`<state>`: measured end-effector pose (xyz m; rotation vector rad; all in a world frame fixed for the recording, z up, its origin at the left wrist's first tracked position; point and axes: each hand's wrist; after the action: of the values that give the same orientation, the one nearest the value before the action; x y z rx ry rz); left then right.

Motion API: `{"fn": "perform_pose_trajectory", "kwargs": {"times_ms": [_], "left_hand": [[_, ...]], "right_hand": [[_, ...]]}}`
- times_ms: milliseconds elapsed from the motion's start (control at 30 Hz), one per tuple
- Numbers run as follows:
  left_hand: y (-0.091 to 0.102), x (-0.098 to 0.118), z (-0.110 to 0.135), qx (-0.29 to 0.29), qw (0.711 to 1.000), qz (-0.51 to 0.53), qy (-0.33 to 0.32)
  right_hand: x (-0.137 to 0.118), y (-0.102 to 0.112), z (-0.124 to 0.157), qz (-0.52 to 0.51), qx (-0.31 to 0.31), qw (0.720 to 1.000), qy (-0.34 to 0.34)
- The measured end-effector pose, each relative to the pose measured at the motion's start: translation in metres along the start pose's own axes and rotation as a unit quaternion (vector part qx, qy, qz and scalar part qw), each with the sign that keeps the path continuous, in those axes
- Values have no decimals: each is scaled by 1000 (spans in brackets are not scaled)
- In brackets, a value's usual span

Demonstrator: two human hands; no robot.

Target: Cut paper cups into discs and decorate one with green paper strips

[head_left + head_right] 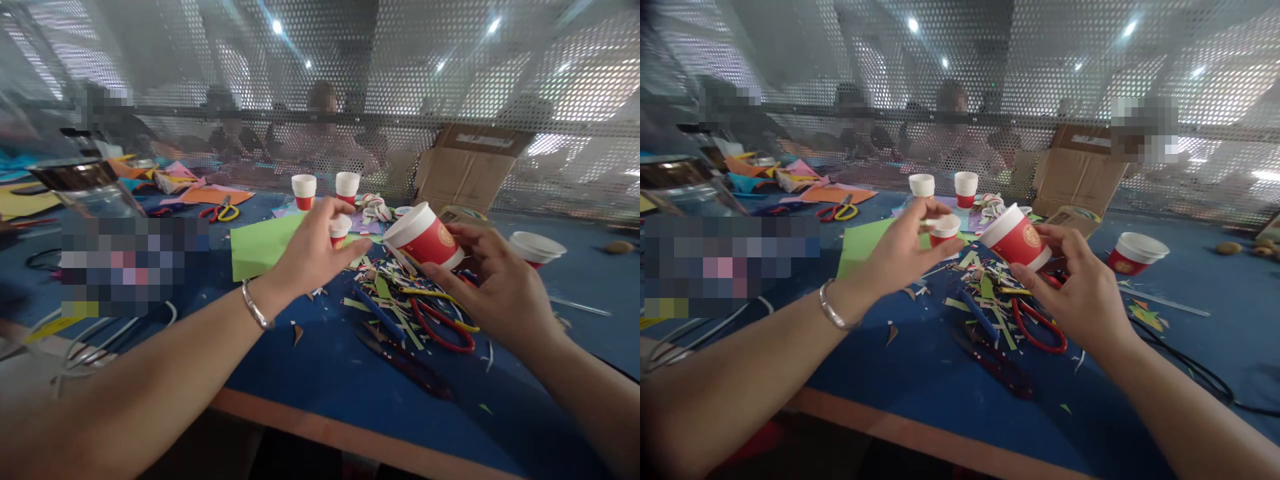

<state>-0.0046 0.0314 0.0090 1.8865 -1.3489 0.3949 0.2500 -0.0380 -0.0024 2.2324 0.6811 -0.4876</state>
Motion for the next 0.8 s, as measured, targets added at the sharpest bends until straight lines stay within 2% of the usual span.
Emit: {"fn": "perform_pose_trajectory", "kwargs": {"times_ms": [33,100,167,233,300,433,567,633,700,800], "left_hand": [[-6,7,5,-35,994,83,62],[-20,17,15,-110,950,230,179],[-32,24,22,-150,901,329,240],[-41,28,24,-134,869,395,267],[-46,31,23,-91,855,422,289],[-42,31,15,-20,850,431,301],[-26,22,4,91,883,406,217],[-17,19,0,124,895,388,184],[-9,18,-3,131,904,366,180],[-3,20,-2,107,912,347,191]], "right_hand": [[-1,-1,1,-4,0,1000,2],[-4,-2,2,-12,-3,1000,11],[-7,-4,3,-12,-8,1000,23],[-11,-7,5,-13,-13,999,34],[-14,-11,7,-25,-23,999,42],[-15,-10,8,-32,-66,995,72],[-8,8,1,23,-43,996,75],[-5,16,-2,61,-51,995,67],[-5,16,-1,62,-95,991,74],[-11,3,9,35,-209,972,101]]}}
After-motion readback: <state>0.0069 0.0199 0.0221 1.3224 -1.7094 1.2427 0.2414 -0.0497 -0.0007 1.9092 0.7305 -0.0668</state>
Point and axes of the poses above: each hand's wrist, its own z-axis away from the middle knuckle, its own y-axis out of the back of the hand, x = y × z, and after that the axes turned 9 degrees about x, right-handed
